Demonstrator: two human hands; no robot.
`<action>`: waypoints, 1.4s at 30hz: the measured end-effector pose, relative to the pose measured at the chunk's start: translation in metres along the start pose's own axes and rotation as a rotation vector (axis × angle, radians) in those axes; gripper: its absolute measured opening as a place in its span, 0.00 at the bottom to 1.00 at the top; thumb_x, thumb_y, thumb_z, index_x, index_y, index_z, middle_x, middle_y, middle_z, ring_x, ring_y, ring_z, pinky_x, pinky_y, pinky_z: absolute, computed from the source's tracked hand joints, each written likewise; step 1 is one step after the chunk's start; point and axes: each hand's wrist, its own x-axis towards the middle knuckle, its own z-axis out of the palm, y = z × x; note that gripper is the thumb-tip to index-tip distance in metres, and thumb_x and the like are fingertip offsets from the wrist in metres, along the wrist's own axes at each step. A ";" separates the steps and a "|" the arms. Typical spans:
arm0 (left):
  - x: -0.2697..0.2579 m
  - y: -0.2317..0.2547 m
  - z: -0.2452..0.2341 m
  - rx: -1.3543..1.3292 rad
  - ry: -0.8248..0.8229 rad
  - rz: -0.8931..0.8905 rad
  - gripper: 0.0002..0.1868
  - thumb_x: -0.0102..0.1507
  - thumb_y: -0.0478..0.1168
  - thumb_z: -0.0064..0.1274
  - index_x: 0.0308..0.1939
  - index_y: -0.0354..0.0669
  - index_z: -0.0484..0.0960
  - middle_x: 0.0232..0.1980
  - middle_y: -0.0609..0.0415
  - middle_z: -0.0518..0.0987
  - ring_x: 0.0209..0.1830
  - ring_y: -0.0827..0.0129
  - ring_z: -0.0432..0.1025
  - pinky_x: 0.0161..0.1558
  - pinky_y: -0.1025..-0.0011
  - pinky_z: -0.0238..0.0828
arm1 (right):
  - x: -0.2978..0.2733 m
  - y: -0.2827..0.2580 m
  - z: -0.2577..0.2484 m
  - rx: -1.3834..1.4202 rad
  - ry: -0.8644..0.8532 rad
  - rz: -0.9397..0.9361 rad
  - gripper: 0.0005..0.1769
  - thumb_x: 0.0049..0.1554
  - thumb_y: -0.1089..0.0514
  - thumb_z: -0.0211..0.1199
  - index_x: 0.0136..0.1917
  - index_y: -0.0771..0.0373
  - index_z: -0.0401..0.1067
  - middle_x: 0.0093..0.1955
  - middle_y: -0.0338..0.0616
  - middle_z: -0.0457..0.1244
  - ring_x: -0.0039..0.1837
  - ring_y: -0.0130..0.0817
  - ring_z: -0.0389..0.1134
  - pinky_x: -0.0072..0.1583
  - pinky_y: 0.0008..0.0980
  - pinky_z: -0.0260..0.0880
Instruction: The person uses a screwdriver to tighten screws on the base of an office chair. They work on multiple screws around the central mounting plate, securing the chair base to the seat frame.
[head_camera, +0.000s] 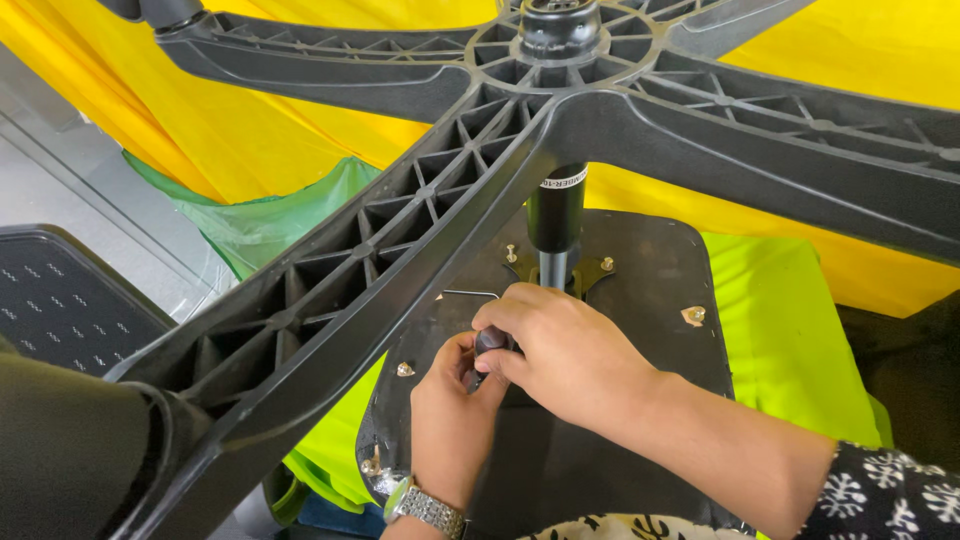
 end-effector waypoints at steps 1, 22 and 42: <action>0.000 0.000 0.000 -0.002 -0.006 0.011 0.20 0.56 0.40 0.63 0.52 0.40 0.82 0.42 0.49 0.88 0.42 0.68 0.84 0.46 0.71 0.78 | -0.002 0.001 0.000 0.016 0.072 -0.107 0.16 0.51 0.55 0.68 0.52 0.58 0.75 0.48 0.43 0.66 0.55 0.47 0.69 0.54 0.44 0.68; 0.001 0.005 -0.001 0.041 -0.052 -0.062 0.20 0.57 0.43 0.62 0.52 0.44 0.84 0.37 0.44 0.87 0.39 0.62 0.85 0.42 0.69 0.77 | 0.001 0.002 -0.001 0.010 -0.037 0.092 0.19 0.51 0.48 0.69 0.54 0.54 0.75 0.47 0.40 0.67 0.53 0.44 0.70 0.54 0.41 0.70; 0.010 -0.004 -0.006 0.057 -0.084 0.044 0.18 0.58 0.44 0.62 0.50 0.41 0.85 0.40 0.45 0.88 0.42 0.60 0.84 0.43 0.68 0.77 | 0.003 0.003 0.008 0.017 0.227 -0.360 0.19 0.49 0.58 0.67 0.55 0.61 0.74 0.52 0.45 0.68 0.56 0.50 0.70 0.54 0.44 0.70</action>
